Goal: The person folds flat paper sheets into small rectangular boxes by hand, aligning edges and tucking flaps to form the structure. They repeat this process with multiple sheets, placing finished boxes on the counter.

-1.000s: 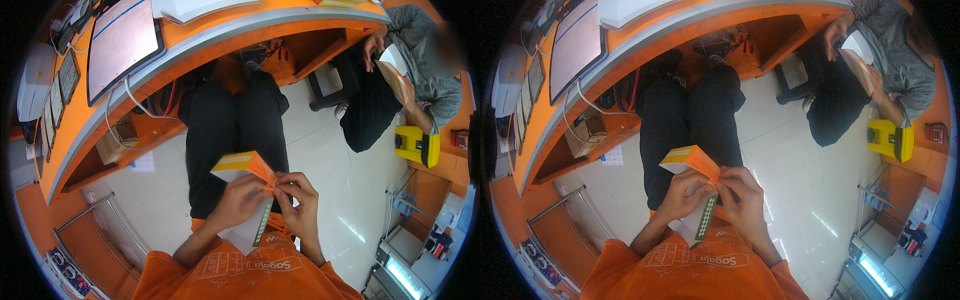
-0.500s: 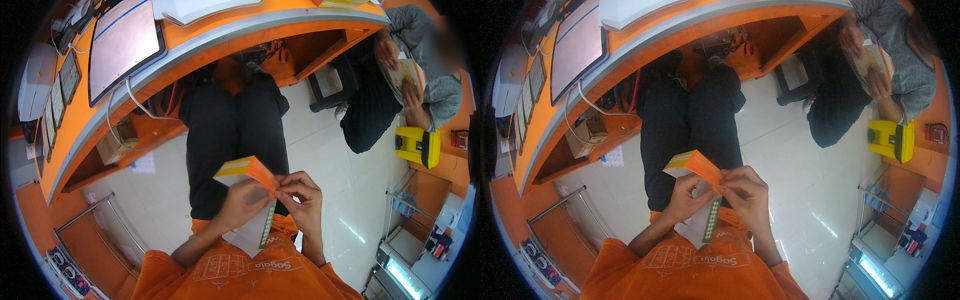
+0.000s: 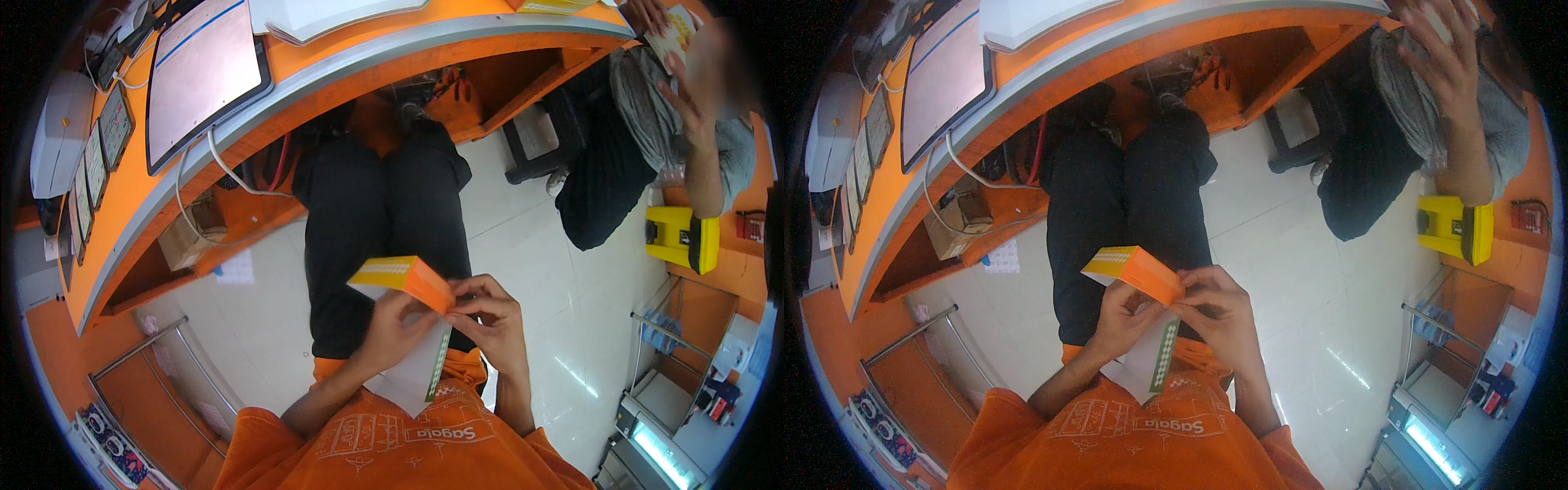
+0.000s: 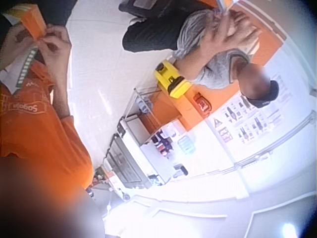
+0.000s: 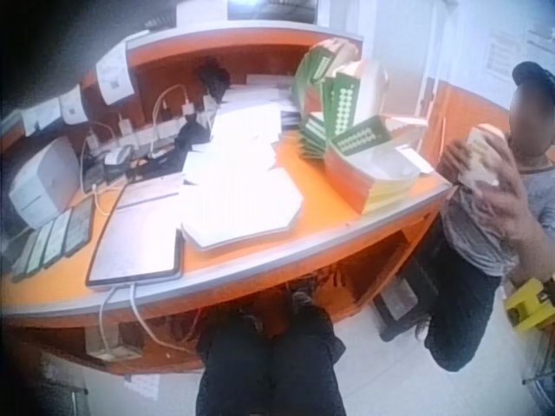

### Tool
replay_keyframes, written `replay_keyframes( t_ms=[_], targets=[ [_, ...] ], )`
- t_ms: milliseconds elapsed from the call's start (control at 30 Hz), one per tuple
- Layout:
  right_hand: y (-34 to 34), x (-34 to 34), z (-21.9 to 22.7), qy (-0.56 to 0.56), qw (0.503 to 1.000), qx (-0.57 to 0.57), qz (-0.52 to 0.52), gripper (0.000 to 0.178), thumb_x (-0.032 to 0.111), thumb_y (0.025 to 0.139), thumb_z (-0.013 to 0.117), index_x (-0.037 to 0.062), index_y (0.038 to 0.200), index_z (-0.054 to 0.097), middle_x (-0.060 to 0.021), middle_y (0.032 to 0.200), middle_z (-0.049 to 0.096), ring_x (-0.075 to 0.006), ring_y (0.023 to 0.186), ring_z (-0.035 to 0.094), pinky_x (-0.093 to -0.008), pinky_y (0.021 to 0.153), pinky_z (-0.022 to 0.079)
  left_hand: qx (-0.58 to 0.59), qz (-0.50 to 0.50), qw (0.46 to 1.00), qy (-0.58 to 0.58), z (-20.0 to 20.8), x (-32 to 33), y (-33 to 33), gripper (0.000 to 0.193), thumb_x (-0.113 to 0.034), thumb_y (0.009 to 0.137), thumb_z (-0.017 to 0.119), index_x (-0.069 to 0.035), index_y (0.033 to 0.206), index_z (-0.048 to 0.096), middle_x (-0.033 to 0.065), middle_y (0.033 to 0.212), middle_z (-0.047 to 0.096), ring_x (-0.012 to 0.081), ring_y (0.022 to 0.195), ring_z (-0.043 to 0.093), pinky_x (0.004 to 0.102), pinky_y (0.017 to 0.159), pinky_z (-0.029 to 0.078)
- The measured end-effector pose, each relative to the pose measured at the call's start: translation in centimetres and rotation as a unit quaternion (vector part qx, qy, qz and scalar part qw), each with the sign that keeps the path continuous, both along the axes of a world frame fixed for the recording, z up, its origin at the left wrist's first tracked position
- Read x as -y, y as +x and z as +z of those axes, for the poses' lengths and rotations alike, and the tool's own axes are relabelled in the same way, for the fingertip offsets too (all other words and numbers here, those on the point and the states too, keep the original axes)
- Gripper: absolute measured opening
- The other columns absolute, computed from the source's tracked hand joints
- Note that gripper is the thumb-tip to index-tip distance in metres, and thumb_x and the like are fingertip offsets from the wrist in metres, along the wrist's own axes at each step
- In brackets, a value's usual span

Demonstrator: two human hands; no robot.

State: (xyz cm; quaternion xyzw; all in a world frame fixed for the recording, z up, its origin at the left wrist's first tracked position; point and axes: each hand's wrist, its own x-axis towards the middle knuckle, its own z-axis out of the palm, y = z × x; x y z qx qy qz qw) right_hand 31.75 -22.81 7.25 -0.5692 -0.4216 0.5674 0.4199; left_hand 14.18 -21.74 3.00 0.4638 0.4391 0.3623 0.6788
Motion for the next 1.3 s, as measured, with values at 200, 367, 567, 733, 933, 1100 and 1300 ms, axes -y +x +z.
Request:
replay_keyframes(
  t_ms=[200,367,567,733,933,1100,1300],
  targets=[
    [-0.4,-1.3,-1.0,-0.013,0.997,-0.081,-0.014,0.018,-0.006,0.08,0.076,-0.0028,0.093,0.064,-0.0102,0.109,0.057,-0.0207,0.109,0.061,-0.0311,0.09,0.055,-0.256,0.065,0.886,0.382,0.5,-0.8,-0.4,0.031,-0.006,0.082,0.077,-0.006,0.109,0.063,0.0134,0.119,0.059,0.0271,0.121,0.053,0.0423,0.095,0.044],
    [0.8,-1.9,-0.5,0.031,0.991,-0.133,0.008,0.023,-0.005,0.086,0.069,-0.0018,0.108,0.064,-0.0137,0.12,0.058,-0.0232,0.115,0.059,-0.0326,0.094,0.052,-0.388,-0.014,0.747,0.539,3.9,-4.5,-2.1,0.026,-0.015,0.076,0.075,-0.009,0.1,0.065,0.0075,0.106,0.058,0.0255,0.105,0.058,0.0408,0.087,0.044],
    [3.7,-1.8,-0.8,0.152,0.952,-0.261,0.046,0.041,0.005,0.088,0.066,-0.004,0.128,0.059,-0.0207,0.136,0.056,-0.0319,0.128,0.053,-0.0472,0.107,0.043,-0.388,-0.065,0.866,0.31,8.0,-7.7,-4.4,0.02,-0.014,0.076,0.071,-0.003,0.084,0.055,0.0155,0.098,0.063,0.0393,0.079,0.065,0.0442,0.067,0.052],
    [3.5,-1.5,-1.3,0.159,0.957,-0.242,-0.01,0.044,0.009,0.089,0.066,-0.0022,0.131,0.057,-0.0196,0.135,0.056,-0.0309,0.126,0.054,-0.0465,0.108,0.042,-0.447,-0.144,0.876,0.114,7.8,-7.0,-5.0,0.034,-0.013,0.089,0.058,0.013,0.111,0.054,0.0319,0.096,0.064,0.0451,0.091,0.066,0.0482,0.075,0.055],
    [0.1,-2.4,-1.4,0.08,0.977,-0.184,-0.068,0.027,-0.01,0.081,0.071,0.0066,0.097,0.057,-0.0122,0.118,0.062,-0.0202,0.111,0.061,-0.0366,0.095,0.051,-0.344,-0.119,0.926,0.098,6.5,-3.9,-4.3,0.048,-0.016,0.091,0.06,0.01,0.13,0.048,0.0303,0.111,0.061,0.0405,0.112,0.06,0.0448,0.097,0.046],
    [-0.3,-2.2,-1.8,0.033,0.996,-0.079,-0.006,0.027,-0.004,0.08,0.077,0.0074,0.09,0.055,-0.0093,0.103,0.066,-0.017,0.093,0.066,-0.03,0.079,0.054,-0.101,-0.071,0.988,0.09,5.0,-2.8,-5.6,0.046,-0.012,0.094,0.06,0.007,0.134,0.049,0.0252,0.121,0.061,0.029,0.12,0.057,0.0392,0.101,0.043],
    [-2.2,-1.9,-1.5,0.023,0.999,0.017,-0.04,0.03,0.003,0.08,0.079,0.0049,0.095,0.053,-0.0118,0.096,0.066,-0.0157,0.088,0.067,-0.0275,0.07,0.054,-0.145,-0.043,0.988,-0.032,3.1,-3.7,-5.6,0.035,-0.007,0.099,0.055,0.002,0.132,0.053,0.0144,0.115,0.067,0.0147,0.102,0.065,0.0256,0.085,0.05]
  ],
)
